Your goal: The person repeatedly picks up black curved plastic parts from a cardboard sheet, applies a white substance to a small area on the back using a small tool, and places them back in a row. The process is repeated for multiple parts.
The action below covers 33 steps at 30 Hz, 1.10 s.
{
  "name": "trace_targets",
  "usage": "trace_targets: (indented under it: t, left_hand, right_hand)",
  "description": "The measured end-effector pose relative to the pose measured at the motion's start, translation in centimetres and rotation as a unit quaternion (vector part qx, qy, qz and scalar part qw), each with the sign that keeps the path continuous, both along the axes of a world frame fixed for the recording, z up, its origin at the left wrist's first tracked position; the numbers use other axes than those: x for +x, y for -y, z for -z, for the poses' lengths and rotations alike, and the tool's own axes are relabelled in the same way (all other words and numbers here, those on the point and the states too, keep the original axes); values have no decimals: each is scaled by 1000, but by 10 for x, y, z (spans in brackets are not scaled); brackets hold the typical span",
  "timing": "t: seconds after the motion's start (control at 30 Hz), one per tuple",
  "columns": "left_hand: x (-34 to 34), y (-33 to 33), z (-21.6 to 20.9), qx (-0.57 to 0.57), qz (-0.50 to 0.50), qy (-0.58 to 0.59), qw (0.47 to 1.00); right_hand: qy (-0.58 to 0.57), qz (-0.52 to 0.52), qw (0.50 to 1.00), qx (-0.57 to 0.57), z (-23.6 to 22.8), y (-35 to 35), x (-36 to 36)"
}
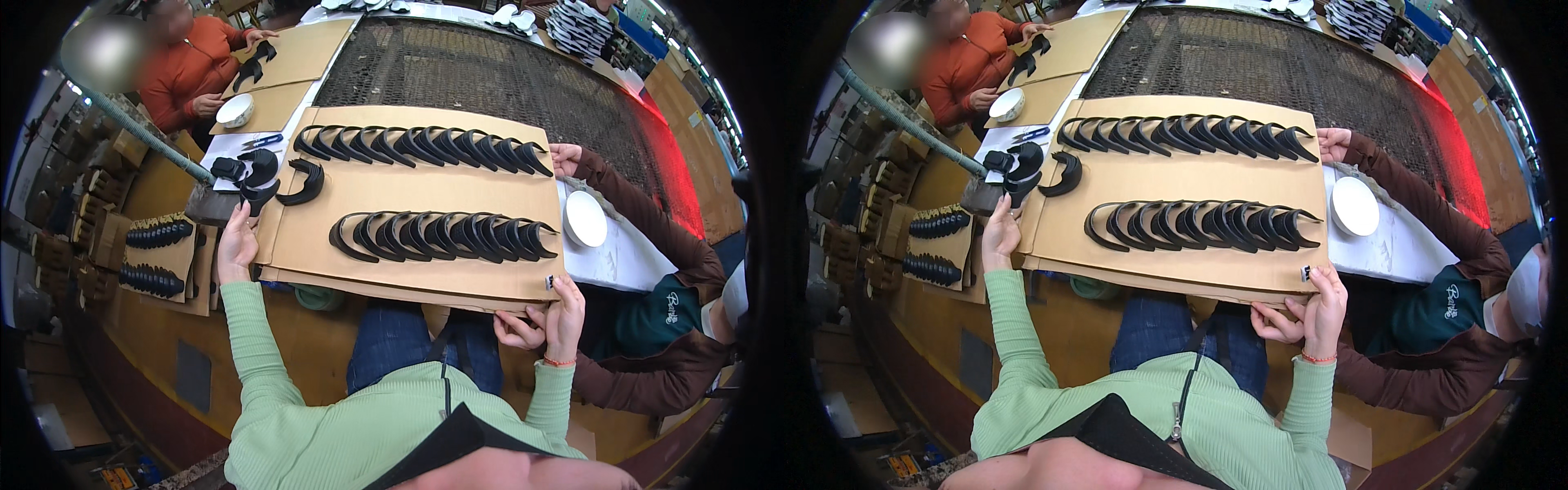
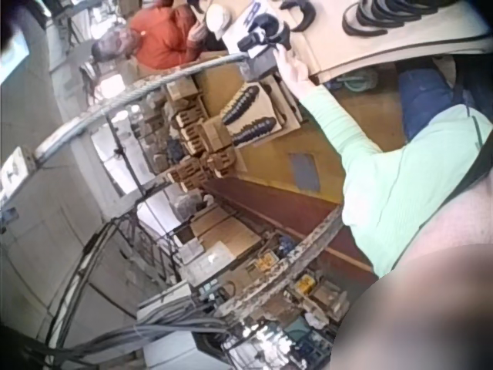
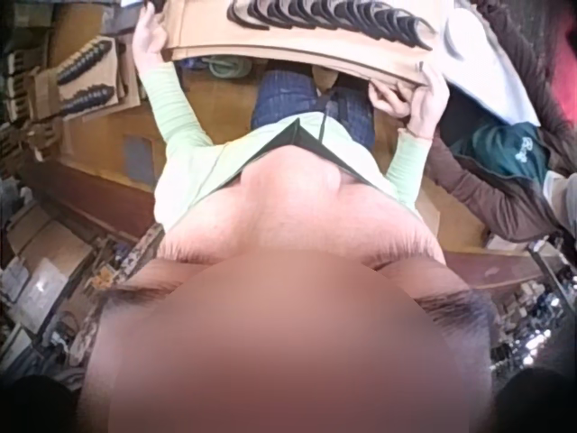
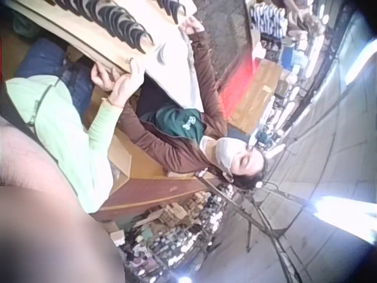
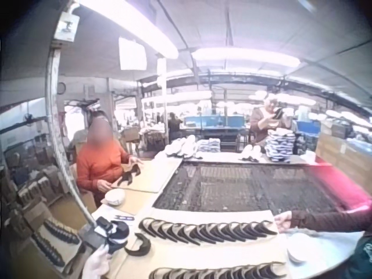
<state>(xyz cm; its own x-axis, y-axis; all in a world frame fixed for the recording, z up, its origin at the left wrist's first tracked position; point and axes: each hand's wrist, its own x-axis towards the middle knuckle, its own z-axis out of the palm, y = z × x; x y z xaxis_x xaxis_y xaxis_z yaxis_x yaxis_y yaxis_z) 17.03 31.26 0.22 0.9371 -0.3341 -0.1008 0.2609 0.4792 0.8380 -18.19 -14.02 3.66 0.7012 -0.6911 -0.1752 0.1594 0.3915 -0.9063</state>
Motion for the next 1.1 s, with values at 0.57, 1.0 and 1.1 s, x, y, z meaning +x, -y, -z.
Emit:
trace_targets:
  t: [0.57,1.0,1.1]
  left_hand:
    - [-24,-7,-47,-20,-16,68,997]
    - [-25,-13,-83,-21,26,63,997]
    - [-28,-13,-84,-14,29,66,997]
  right_hand:
    - [89,5,994,-59,16,5,-11]
    - [105,-1,990,-97,-9,29,-31]
    - [101,-5,990,-103,-12,28,-30]
